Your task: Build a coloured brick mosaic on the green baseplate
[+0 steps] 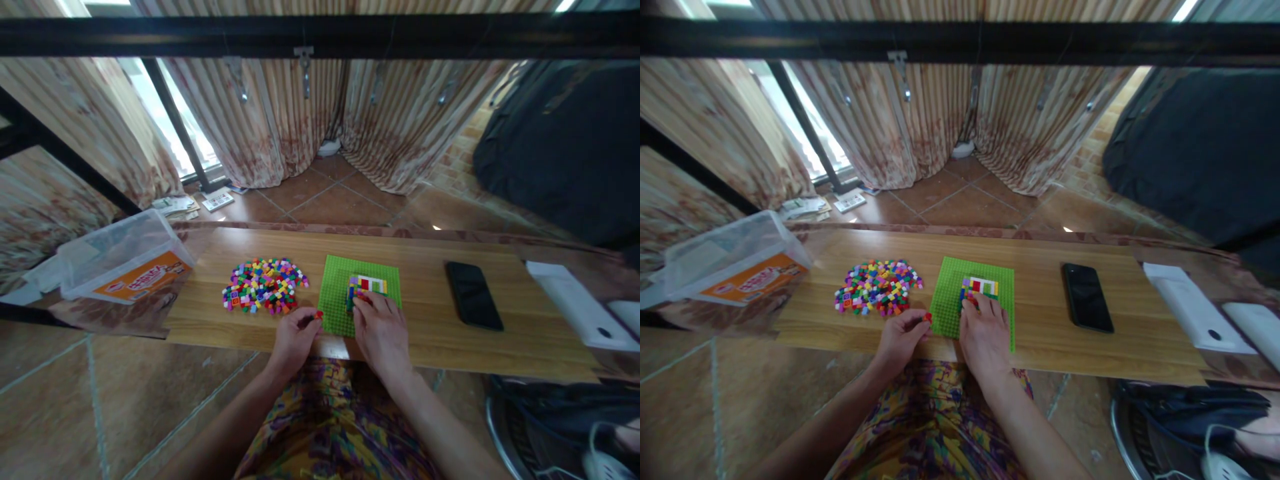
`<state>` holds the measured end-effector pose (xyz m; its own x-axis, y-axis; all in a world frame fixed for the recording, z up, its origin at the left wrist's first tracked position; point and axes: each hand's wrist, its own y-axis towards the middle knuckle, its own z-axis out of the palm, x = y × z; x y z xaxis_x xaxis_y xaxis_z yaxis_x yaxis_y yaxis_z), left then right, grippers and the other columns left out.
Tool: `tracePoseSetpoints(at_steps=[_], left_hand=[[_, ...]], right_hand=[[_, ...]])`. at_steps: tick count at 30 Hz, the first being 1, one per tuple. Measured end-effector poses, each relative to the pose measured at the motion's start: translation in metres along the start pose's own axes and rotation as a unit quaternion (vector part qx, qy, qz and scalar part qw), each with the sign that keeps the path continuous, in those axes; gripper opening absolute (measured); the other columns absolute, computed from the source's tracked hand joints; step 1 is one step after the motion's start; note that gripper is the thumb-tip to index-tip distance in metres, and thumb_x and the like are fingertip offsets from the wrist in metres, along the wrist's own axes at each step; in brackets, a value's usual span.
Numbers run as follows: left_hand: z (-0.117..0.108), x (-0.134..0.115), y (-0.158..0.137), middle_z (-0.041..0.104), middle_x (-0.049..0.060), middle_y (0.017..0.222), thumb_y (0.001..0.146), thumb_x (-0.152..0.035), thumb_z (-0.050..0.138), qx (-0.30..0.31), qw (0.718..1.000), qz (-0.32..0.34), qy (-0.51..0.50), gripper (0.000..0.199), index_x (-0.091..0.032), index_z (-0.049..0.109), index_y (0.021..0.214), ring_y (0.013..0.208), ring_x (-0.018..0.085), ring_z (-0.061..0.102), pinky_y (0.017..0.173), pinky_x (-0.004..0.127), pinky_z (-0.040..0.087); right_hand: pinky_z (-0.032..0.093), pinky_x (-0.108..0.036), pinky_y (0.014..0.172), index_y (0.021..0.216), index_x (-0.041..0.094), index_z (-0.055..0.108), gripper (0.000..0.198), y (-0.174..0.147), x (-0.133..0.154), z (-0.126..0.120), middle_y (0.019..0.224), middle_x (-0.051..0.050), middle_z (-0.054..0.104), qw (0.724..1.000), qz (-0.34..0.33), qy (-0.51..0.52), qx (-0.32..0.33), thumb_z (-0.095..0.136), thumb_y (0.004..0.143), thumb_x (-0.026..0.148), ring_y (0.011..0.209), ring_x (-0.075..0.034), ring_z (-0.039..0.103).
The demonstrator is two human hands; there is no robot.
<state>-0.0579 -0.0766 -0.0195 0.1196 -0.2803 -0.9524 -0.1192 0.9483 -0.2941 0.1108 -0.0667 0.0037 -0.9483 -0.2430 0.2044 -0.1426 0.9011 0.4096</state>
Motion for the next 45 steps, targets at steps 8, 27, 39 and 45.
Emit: tracePoseSetpoints(at_steps=[8, 27, 39, 45], left_hand=[[0.0, -0.009, -0.004, 0.071, 0.002, 0.076, 0.074, -0.024, 0.065, 0.031, 0.998, 0.051, 0.03, 0.015, -0.017, 0.073, 0.085, 0.066, 0.015, 0.063, 0.064, 0.024, 0.052], [0.016, -0.018, -0.014, 0.073, 0.005, 0.082, 0.08, -0.025, 0.061, 0.016, 0.99, 0.099, 0.096, 0.016, -0.018, 0.074, 0.088, 0.073, 0.018, 0.065, 0.068, 0.025, 0.052], [-0.001, -0.006, -0.002, 0.068, 0.0, 0.068, 0.073, -0.029, 0.067, -0.013, 0.999, 0.033, 0.033, 0.021, -0.016, 0.069, 0.09, 0.062, 0.014, 0.064, 0.06, 0.023, 0.051], [-0.007, 0.007, 0.002, 0.067, -0.001, 0.067, 0.072, -0.03, 0.068, -0.016, 0.999, 0.026, 0.026, 0.021, -0.016, 0.069, 0.088, 0.06, 0.013, 0.063, 0.059, 0.022, 0.05]], right_hand=[[0.047, -0.038, 0.086, 0.108, 0.019, 0.069, 0.025, -0.005, 0.027, 0.001, 0.104, -0.009, 0.07, 0.983, -0.021, 0.182, 0.002, 0.048, 0.094, 0.023, 0.097, -0.022, 0.06], [0.049, -0.037, 0.084, 0.093, 0.02, 0.072, 0.019, -0.013, 0.033, 0.005, 0.092, -0.007, 0.072, 0.952, 0.071, 0.298, -0.026, 0.054, 0.092, 0.028, 0.089, -0.02, 0.063], [0.053, -0.024, 0.059, 0.079, 0.021, 0.071, 0.018, -0.002, 0.029, -0.017, 0.075, 0.0, 0.071, 0.567, 0.367, 0.737, 0.026, 0.08, 0.064, 0.027, 0.063, -0.011, 0.062], [0.053, -0.027, 0.065, 0.094, 0.025, 0.075, 0.023, -0.008, 0.024, -0.017, 0.079, 0.0, 0.072, 0.582, 0.336, 0.739, 0.05, 0.076, 0.072, 0.028, 0.066, -0.012, 0.062]])
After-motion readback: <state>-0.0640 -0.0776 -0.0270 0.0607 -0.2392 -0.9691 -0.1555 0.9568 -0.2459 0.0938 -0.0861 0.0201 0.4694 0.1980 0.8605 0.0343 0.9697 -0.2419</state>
